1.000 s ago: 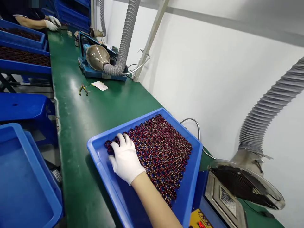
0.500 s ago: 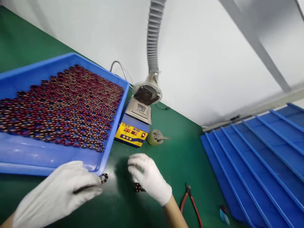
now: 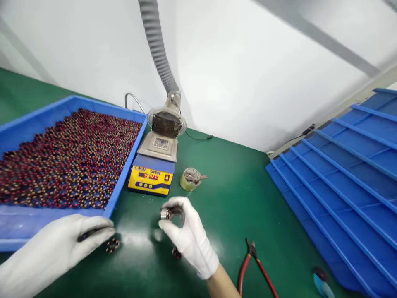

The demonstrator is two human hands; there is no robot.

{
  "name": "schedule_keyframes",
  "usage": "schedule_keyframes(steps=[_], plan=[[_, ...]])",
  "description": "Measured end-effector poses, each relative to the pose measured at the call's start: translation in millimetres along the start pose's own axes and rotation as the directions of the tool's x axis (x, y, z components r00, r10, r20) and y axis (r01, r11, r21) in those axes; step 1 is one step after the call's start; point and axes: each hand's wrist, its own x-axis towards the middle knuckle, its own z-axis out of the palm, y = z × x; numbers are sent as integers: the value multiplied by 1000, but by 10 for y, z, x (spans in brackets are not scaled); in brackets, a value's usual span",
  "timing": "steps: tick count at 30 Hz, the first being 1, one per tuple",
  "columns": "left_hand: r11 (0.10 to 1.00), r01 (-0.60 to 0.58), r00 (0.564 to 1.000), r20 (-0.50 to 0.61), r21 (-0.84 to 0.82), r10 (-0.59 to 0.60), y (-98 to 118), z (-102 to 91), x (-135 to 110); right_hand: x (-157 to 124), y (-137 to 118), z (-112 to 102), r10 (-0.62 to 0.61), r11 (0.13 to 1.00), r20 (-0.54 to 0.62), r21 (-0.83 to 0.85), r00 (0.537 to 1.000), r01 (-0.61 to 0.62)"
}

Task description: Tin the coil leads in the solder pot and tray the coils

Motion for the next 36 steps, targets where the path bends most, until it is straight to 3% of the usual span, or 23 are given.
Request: schedule_keyframes(steps=[3, 6, 9, 11, 14, 17, 22, 24, 28, 31, 33, 36], plan=[[989, -104, 987, -107, 107, 116, 280, -181, 348, 353, -527, 96, -95, 920, -32, 380, 995, 100], [960, -234, 892, -359, 153, 275, 534, -289, 622, 520, -910, 292, -161, 808, -65, 565, 985, 169], [942, -273, 773, -539, 195, 336, 626, -257, 793, 587, -1007, 427, -187, 716, -69, 673, 980, 184], [935, -303, 723, -596, 182, 350, 601, -208, 864, 635, -959, 426, -205, 713, -102, 666, 973, 220], [943, -321, 763, -565, 92, 314, 521, -172, 921, 724, -842, 328, -261, 772, -136, 565, 956, 291], [946, -315, 790, -532, 75, 305, 462, -180, 930, 803, -758, 266, -302, 804, -69, 517, 951, 293], [945, -319, 764, -572, 66, 298, 405, -181, 913, 836, -746, 359, -222, 721, -62, 662, 973, 206], [939, -337, 764, -564, 64, 312, 385, -180, 912, 814, -756, 371, -242, 732, -40, 649, 970, 209], [910, -398, 756, -521, 114, 396, 376, -213, 915, 786, -737, 328, -336, 804, -38, 509, 941, 308], [876, -447, 709, -525, 182, 471, 401, -263, 914, 805, -719, 317, -402, 781, -95, 483, 911, 395], [860, -453, 674, -541, 234, 502, 416, -294, 907, 812, -734, 315, -347, 725, -163, 578, 924, 374], [869, -421, 676, -549, 259, 491, 422, -319, 882, 786, -784, 311, -216, 627, -237, 710, 947, 320]])
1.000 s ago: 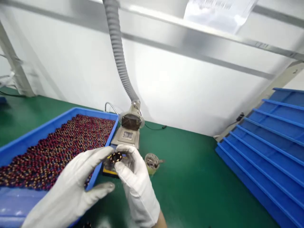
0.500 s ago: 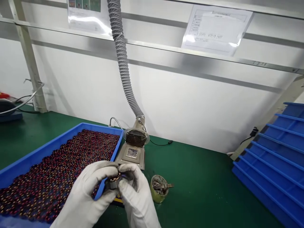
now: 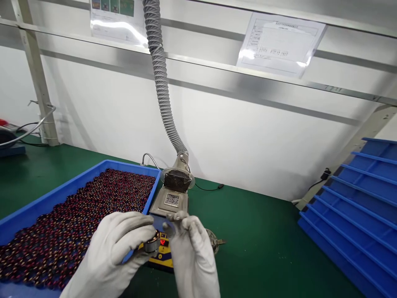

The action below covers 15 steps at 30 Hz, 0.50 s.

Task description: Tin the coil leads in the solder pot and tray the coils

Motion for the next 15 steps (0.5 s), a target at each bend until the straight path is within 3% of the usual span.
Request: schedule_keyframes(steps=[2, 7, 11, 13, 15], plan=[[1000, 17, 1000, 3, 8, -17, 5, -10, -14, -31, -6, 31, 22, 1000, -3, -19, 1000, -22], [1000, 16, 1000, -4, -3, -16, 2, 1, -37, -99, 168, 81, 208, 978, 95, -34, 974, -205], [979, 81, 990, 132, -186, -56, -73, 29, -51, -97, 302, 54, 276, 960, 58, 30, 959, -278], [951, 88, 991, 123, -297, -54, -117, 42, -59, -94, 319, 45, 288, 956, 59, 35, 956, -291], [904, 151, 988, 73, -400, -133, -142, 41, -64, -96, 301, 47, 301, 951, 84, 40, 950, -305]])
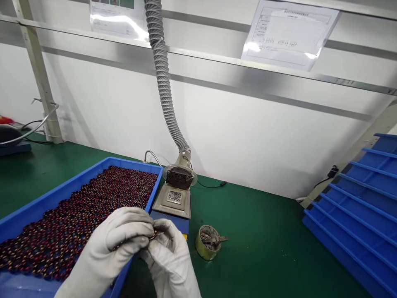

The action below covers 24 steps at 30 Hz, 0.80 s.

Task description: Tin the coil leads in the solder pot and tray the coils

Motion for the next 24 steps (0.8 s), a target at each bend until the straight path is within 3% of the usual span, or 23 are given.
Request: schedule_keyframes(steps=[2, 4, 6, 8, 10, 15, 20, 24], plan=[[979, 156, 979, -110, -131, -170, 10, -28, -1, -23, -43, 11, 58, 998, 49, 35, 997, -60], [924, 300, 918, -193, -237, -347, 44, -74, 4, -59, -98, 25, 132, 984, 100, 110, 986, -143], [901, 374, 895, -167, -222, -413, 85, -115, 14, -97, -138, 36, 161, 961, 129, 203, 978, -185], [915, 390, 919, -7, -101, -393, 119, -122, 25, -124, -145, 43, 148, 941, 139, 285, 979, -183], [942, 335, 936, 122, -13, -331, 134, -90, 33, -137, -123, 42, 148, 914, 144, 358, 978, -191], [983, 99, 995, 23, -157, -96, 102, -14, 67, -152, -74, 33, 204, 886, 150, 393, 967, -248], [886, 291, 957, 96, -361, -275, 105, -56, 77, -115, -74, 23, 158, 976, 112, 135, 981, -172], [799, 363, 910, -4, -479, -415, 134, -96, 9, -81, -70, -2, 116, 993, 128, 22, 985, -120]])
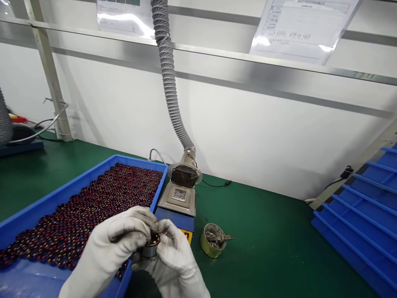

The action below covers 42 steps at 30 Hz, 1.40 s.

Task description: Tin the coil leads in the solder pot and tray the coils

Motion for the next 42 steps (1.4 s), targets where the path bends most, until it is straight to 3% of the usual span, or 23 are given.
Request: schedule_keyframes(steps=[2, 4, 8, 11, 14, 16, 18, 20, 22, 24, 27, 30, 32, 35, 37, 39, 42], plan=[[994, 45, 986, -155, -98, -59, 14, -41, -19, -20, -5, -7, 19, 1000, 6, 21, 1000, -19], [992, 102, 970, -212, -72, -115, 40, -80, -5, -51, -12, -6, 34, 997, 7, 66, 999, -35], [965, 229, 970, 49, 129, -237, 95, -41, 80, -79, -6, 14, 4, 993, -40, 115, 999, 1], [974, 226, 970, 91, -19, -224, 107, 57, 89, -74, 9, 46, 18, 990, -82, 141, 996, -6], [954, 226, 972, -13, -198, -233, 105, 80, 24, -75, -1, 75, 50, 981, -67, 189, 996, -37], [933, 209, 956, -139, -294, -258, 112, 31, -23, -80, -21, 80, 65, 979, -25, 197, 998, -59], [946, 184, 938, -239, -267, -250, 131, -33, -37, -80, -34, 72, 79, 979, 1, 189, 997, -78], [971, 211, 953, -198, -111, -229, 154, -65, -10, -68, -24, 59, 70, 982, -12, 179, 997, -67], [974, 226, 974, -43, 30, -225, 164, -40, 30, -41, 10, 45, 26, 987, -43, 160, 999, -19], [979, 198, 979, 44, 39, -200, 150, 23, 48, -8, 52, 35, -45, 989, -69, 135, 997, 54], [984, 151, 987, -47, -92, -156, 108, 96, 4, 31, 86, 20, -207, 978, -84, 18, 975, 209], [968, 93, 967, -211, -234, -144, 96, 69, -57, 38, 87, 6, -447, 867, -74, -281, 892, 411], [962, 110, 947, -267, -249, -177, 113, 30, -56, 26, 111, 12, -616, 717, -90, -477, 783, 509], [916, 304, 932, -117, -261, -343, 128, 54, -5, -6, 214, 59, -822, 400, 5, -706, 569, 585], [863, 390, 913, 14, -322, -408, 94, 136, 17, -28, 299, 105, -879, 166, 136, -811, 457, 561], [831, 385, 912, 30, -402, -409, 23, 221, 12, -44, 359, 147, -895, 29, 208, -856, 395, 516], [817, 292, 915, -103, -497, -390, -74, 243, -14, -45, 368, 170, -905, 2, 220, -853, 364, 522]])
